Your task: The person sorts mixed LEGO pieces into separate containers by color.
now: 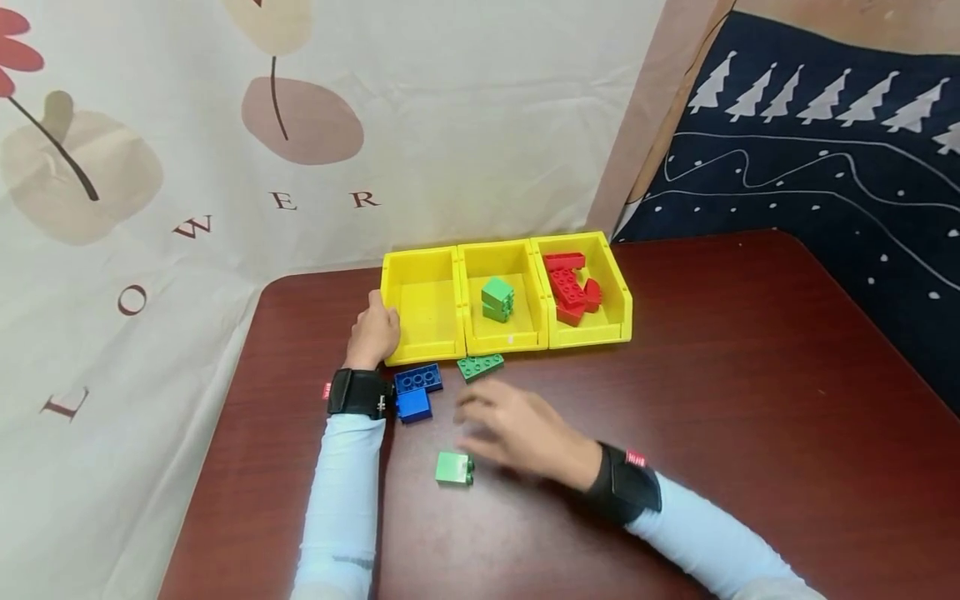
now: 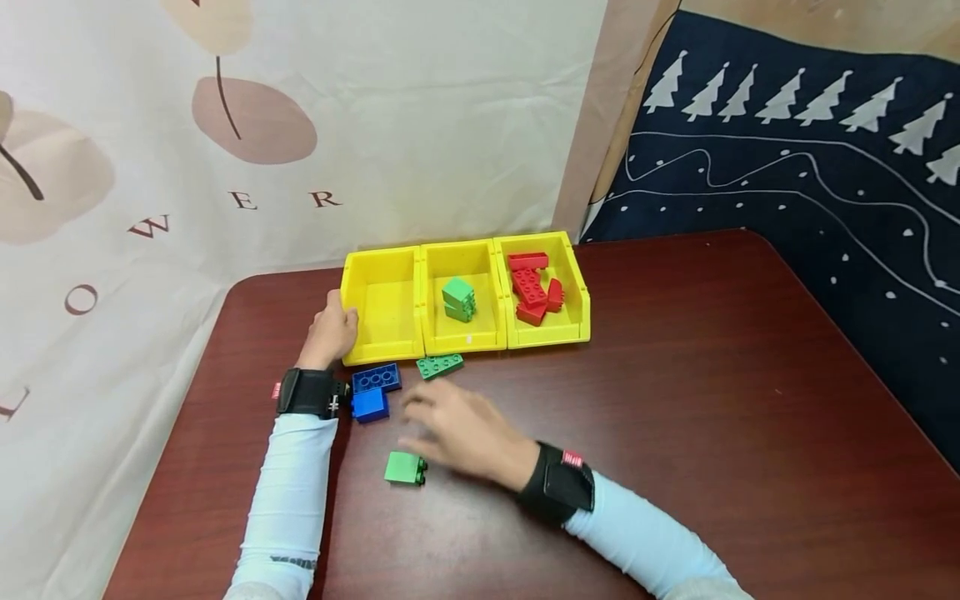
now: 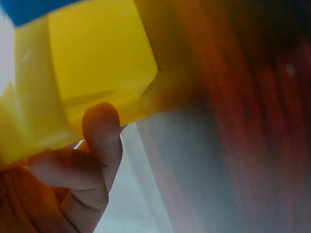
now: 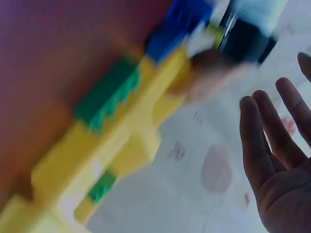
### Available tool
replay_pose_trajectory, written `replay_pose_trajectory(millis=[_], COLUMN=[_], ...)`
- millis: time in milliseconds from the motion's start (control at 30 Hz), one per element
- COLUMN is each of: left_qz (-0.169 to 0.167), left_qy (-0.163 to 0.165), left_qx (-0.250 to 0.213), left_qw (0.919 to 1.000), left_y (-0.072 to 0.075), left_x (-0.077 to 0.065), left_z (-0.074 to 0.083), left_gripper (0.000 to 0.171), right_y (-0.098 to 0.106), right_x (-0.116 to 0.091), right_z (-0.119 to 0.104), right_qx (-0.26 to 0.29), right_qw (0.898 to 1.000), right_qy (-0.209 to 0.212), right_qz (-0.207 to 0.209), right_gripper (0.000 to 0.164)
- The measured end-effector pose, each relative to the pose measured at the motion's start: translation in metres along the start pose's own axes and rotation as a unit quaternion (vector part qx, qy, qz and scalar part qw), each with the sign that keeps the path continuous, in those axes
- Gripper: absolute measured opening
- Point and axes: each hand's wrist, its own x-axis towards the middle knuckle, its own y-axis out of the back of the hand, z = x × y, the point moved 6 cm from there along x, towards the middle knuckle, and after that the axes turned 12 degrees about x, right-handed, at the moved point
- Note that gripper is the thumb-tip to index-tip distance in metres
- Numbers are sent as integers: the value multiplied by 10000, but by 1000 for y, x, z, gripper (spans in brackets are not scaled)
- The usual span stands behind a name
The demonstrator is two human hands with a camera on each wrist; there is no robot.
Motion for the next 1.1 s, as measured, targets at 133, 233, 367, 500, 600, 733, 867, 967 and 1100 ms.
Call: replay_pose_trajectory(millis=[133,233,367,500,600,733,867,967,1100], left_qz=[34,42,54,77,72,56,60,46,72], left_qy=[-21,-12,31,-2,27,65,68,61,-1], left_qx=[-7,-29,-45,-2,-28,-104,-95,-66,-19], left_qw=[10000,10000,10000,10000,10000,9999,9999,9999,10000], left_y=[1,1,2,3,3,3,3,2,1], left_x=[0,-1,-1,-1,-2,-3,-2,-1,0], left_z=[-3,-4,-5,-5,-6,-5,-3,-1,1], left_gripper=[49,48,48,49,49,49,49,48,47], right_y=[-30,-45,-54,-56,-57,-57,-50,-34,2], right_x=[-14,-20,-22,-22,-22,-21,-19,-15,-3], right_z=[-16,-20,-22,-23,-22,-18,-12,-1,21], right_qx=[205,-50,-594,-684,-551,-227,163,550,670], right_qw=[9956,9892,9859,9866,9871,9886,9908,9924,9954], right_qy=[-179,-328,-240,-265,-379,-451,-462,-559,-636], right_qz=[-898,-1425,-1544,-1455,-1454,-1417,-1263,-945,-261], right_gripper=[24,21,15,12,10,9,10,11,12])
